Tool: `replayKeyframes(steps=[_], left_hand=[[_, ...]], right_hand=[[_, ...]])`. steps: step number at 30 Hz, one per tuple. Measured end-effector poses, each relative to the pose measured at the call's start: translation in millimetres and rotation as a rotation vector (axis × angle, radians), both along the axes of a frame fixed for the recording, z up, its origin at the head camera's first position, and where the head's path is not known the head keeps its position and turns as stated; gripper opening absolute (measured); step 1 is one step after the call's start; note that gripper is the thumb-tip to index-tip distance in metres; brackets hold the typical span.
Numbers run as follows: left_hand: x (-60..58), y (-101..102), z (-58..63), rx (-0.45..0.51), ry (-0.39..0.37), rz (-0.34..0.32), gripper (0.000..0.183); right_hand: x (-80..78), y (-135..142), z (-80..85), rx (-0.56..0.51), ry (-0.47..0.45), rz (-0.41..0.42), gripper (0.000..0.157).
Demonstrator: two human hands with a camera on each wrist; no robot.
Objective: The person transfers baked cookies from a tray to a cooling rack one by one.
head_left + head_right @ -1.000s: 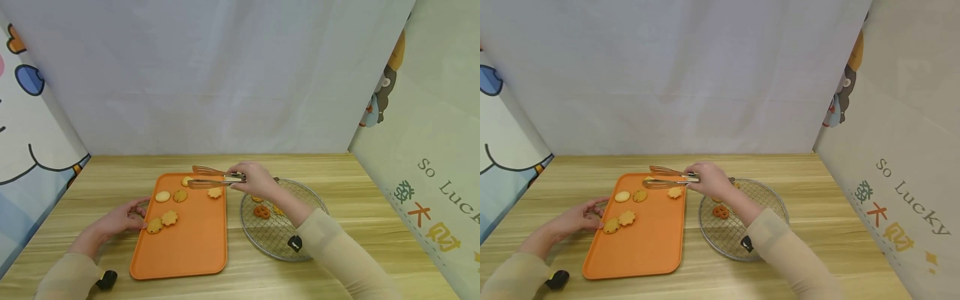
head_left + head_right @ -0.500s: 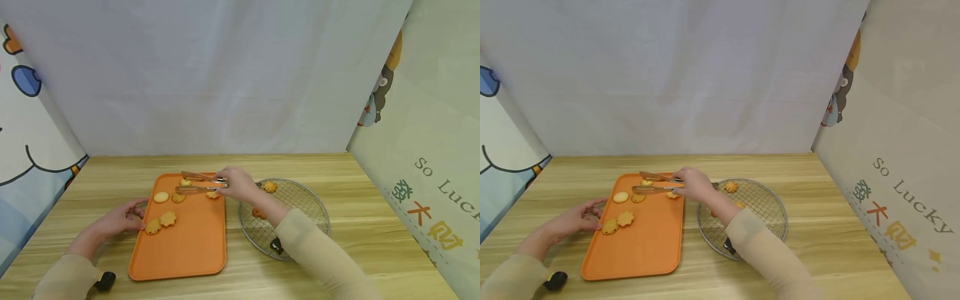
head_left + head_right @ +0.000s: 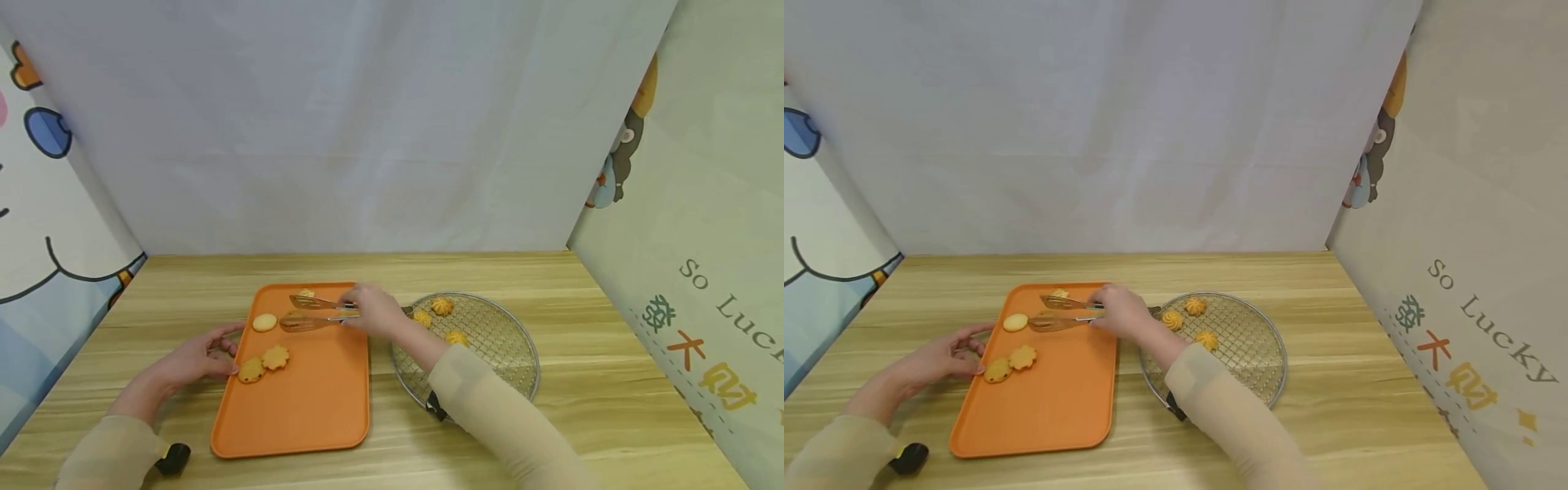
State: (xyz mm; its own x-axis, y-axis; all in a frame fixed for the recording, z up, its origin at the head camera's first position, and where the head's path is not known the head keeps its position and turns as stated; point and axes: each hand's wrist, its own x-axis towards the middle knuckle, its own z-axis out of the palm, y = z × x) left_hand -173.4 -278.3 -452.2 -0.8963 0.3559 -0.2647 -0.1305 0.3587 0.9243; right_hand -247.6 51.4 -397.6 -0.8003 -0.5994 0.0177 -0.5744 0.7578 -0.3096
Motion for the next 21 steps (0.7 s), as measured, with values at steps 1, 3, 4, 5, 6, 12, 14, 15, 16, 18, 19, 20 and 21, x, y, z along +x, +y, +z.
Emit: replayKeyframes(steps=[1, 3, 4, 5, 6, 12, 14, 15, 16, 18, 19, 20, 21], left_hand=[[-0.2, 0.2, 0.0, 0.0, -0.001, -0.001, 0.089], [-0.6, 0.5, -0.4, 0.005, -0.005, -0.005, 0.089], [-0.7, 0.5, -0.7, 0.005, -0.007, -0.006, 0.089], [-0.8, 0.6, -1.0, 0.007, -0.008, -0.009, 0.089], [-0.9, 0.7, -1.2, 0.008, -0.009, -0.012, 0.089], [-0.9, 0.8, -0.1, 0.004, 0.003, -0.017, 0.089], [-1.1, 0.6, 0.1, 0.001, 0.0, -0.01, 0.089], [-1.1, 0.6, 0.1, 0.003, -0.006, -0.005, 0.089], [-1.3, 0.2, -0.2, 0.004, -0.006, -0.003, 0.089], [-1.8, -0.8, -1.5, 0.011, -0.009, -0.006, 0.089], [-1.9, -1.1, -1.8, 0.013, -0.01, -0.007, 0.089], [-1.9, -1.3, -2.1, 0.015, -0.011, -0.009, 0.089], [-2.0, -1.7, -2.5, 0.018, -0.011, -0.01, 0.089]], right_hand=[[-0.4, -0.4, -1.4, 0.003, -0.004, -0.003, 0.035], [-1.1, -0.9, -3.4, 0.012, -0.003, -0.01, 0.035], [-1.5, -1.1, -4.2, 0.016, -0.003, -0.012, 0.035], [-1.8, -1.1, -4.7, 0.018, -0.004, -0.013, 0.035], [-2.3, -1.1, -5.1, 0.02, -0.002, -0.012, 0.035], [-4.1, -2.4, -5.7, 0.019, -0.001, -0.004, 0.034], [-5.0, -3.1, -6.3, 0.02, -0.002, -0.003, 0.034], [-5.3, -3.5, -6.3, 0.021, -0.003, -0.003, 0.034], [-5.7, -4.0, -6.7, 0.022, -0.002, -0.002, 0.034], [-6.0, -4.8, -6.7, 0.03, 0.002, -0.003, 0.034], [-6.0, -5.2, -6.4, 0.033, 0.002, -0.004, 0.034], [-5.9, -5.6, -6.0, 0.035, 0.003, -0.004, 0.034], [-5.5, -5.8, -5.4, 0.036, 0.003, -0.005, 0.034]])
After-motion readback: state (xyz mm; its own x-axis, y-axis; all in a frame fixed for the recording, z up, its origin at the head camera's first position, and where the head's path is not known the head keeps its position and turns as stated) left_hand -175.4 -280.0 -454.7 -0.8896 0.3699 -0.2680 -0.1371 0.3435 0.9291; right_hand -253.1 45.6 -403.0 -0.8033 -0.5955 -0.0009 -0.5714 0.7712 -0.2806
